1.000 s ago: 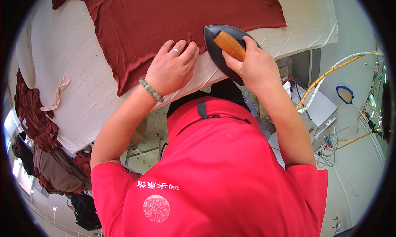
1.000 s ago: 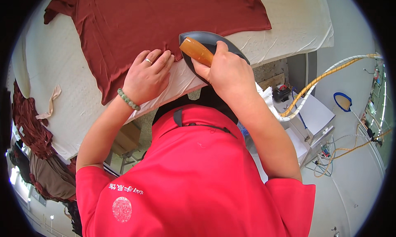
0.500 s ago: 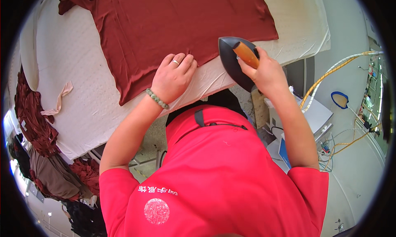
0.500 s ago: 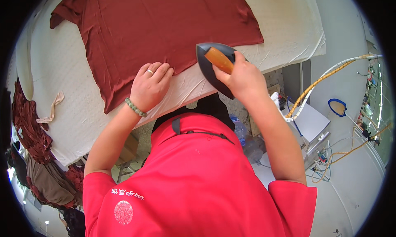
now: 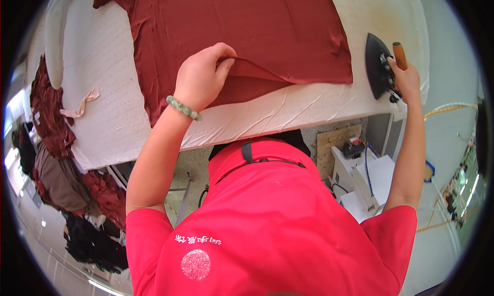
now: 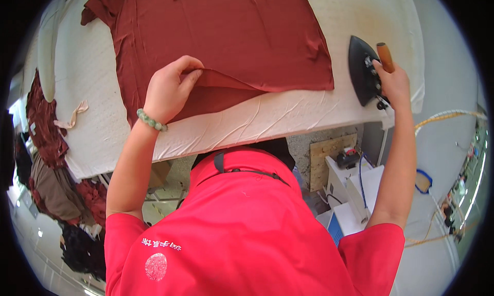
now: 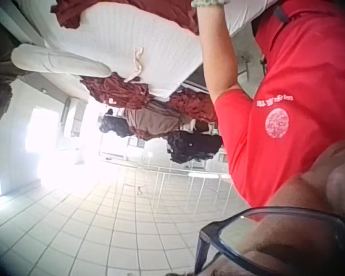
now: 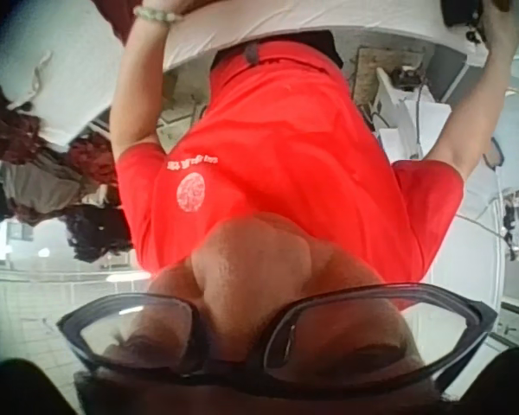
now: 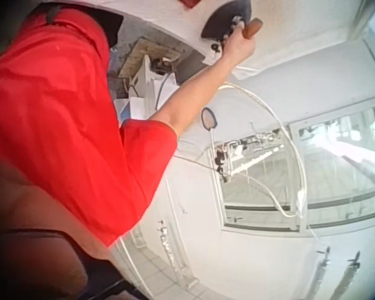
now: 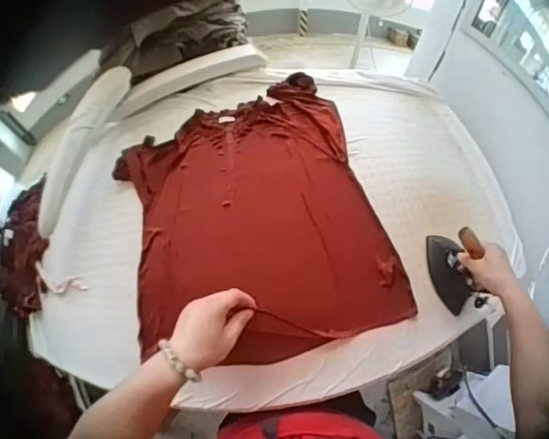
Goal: Ironing a maroon garment on an ironing board in a factory setting.
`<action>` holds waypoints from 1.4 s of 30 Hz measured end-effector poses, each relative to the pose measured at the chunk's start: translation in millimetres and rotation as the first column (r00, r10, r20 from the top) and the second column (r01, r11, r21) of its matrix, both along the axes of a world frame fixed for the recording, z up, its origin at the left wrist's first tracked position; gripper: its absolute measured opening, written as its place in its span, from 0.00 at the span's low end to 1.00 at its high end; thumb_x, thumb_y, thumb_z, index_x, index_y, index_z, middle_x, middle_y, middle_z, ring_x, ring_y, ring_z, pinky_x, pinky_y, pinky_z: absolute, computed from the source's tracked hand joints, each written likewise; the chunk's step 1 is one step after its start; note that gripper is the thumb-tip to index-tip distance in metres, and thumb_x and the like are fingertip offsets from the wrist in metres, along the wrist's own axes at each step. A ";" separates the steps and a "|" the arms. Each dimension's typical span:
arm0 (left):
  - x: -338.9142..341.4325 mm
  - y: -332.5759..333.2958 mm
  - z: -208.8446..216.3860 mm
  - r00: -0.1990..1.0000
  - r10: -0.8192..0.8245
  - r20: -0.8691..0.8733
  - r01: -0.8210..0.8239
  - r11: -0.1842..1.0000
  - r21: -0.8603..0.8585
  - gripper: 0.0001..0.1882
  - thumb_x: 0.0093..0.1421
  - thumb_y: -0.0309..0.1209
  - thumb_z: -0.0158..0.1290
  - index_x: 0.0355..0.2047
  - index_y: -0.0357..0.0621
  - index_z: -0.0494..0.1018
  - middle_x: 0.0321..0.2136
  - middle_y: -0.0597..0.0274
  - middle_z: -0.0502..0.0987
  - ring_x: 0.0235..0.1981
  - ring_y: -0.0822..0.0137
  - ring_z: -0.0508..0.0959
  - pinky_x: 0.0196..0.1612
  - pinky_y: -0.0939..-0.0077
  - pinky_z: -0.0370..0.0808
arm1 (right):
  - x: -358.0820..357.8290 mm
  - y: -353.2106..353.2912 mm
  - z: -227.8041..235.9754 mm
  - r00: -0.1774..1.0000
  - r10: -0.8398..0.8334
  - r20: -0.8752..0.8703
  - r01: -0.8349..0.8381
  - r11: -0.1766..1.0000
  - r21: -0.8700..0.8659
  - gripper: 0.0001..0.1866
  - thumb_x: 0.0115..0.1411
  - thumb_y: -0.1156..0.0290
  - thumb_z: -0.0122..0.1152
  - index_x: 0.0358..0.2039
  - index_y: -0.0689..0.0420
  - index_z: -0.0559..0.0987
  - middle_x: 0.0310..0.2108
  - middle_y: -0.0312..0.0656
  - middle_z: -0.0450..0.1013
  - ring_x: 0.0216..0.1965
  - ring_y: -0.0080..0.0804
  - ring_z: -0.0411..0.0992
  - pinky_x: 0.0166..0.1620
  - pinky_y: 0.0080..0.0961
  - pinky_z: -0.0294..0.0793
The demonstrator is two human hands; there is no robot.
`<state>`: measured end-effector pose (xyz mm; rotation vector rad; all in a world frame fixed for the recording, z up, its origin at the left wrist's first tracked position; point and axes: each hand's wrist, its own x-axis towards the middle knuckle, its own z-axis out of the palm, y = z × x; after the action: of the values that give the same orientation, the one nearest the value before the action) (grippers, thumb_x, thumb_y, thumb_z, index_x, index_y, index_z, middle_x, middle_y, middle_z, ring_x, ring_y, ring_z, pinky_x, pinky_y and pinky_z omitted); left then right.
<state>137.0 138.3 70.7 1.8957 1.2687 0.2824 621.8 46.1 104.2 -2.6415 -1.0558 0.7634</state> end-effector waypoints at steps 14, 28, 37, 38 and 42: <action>92.1 79.7 28.4 0.964 -0.265 -0.036 0.262 0.963 -0.062 0.08 0.62 0.26 0.58 0.41 0.40 0.80 0.36 0.51 0.82 0.39 0.53 0.82 0.42 0.65 0.78 | -127.8 55.0 -21.8 0.682 0.623 -0.383 -0.315 0.722 0.616 0.28 0.58 0.70 0.75 0.59 0.57 0.76 0.54 0.41 0.77 0.51 0.30 0.76 0.54 0.28 0.76; 85.6 55.1 44.8 0.983 -0.060 0.174 0.100 0.967 -0.234 0.08 0.60 0.23 0.62 0.40 0.39 0.79 0.33 0.55 0.80 0.32 0.60 0.81 0.37 0.71 0.78 | -193.9 60.4 -38.2 0.328 0.363 -0.872 -0.017 0.926 0.378 0.10 0.62 0.75 0.70 0.44 0.61 0.83 0.31 0.38 0.79 0.33 0.18 0.76 0.35 0.18 0.75; 57.1 4.5 38.1 0.967 -0.237 0.096 0.166 0.867 0.469 0.13 0.50 0.21 0.66 0.37 0.42 0.80 0.35 0.59 0.80 0.33 0.62 0.81 0.32 0.70 0.77 | -210.1 41.2 -31.0 0.642 0.762 -0.080 -0.346 0.382 0.857 0.19 0.50 0.85 0.73 0.43 0.60 0.82 0.36 0.43 0.78 0.34 0.35 0.79 0.35 0.23 0.81; 52.6 -0.8 34.1 0.961 -0.254 0.108 0.159 0.829 0.535 0.14 0.48 0.21 0.66 0.38 0.42 0.80 0.35 0.60 0.79 0.33 0.62 0.81 0.31 0.70 0.76 | -213.6 38.8 -30.3 0.637 0.767 -0.074 -0.351 0.374 0.858 0.19 0.50 0.85 0.73 0.43 0.60 0.82 0.36 0.43 0.78 0.34 0.35 0.79 0.35 0.23 0.81; 34.9 -16.3 21.7 0.944 -0.301 0.134 0.136 0.726 0.674 0.18 0.44 0.22 0.65 0.38 0.41 0.81 0.35 0.61 0.78 0.33 0.62 0.80 0.28 0.71 0.74 | -226.1 29.4 -30.1 0.587 0.809 0.026 -0.384 0.249 0.889 0.19 0.46 0.88 0.72 0.40 0.60 0.81 0.40 0.43 0.77 0.37 0.38 0.81 0.36 0.28 0.83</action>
<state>171.8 121.9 92.3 2.4881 0.8095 0.9008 395.7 75.5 74.1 -1.0550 -1.7638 0.6581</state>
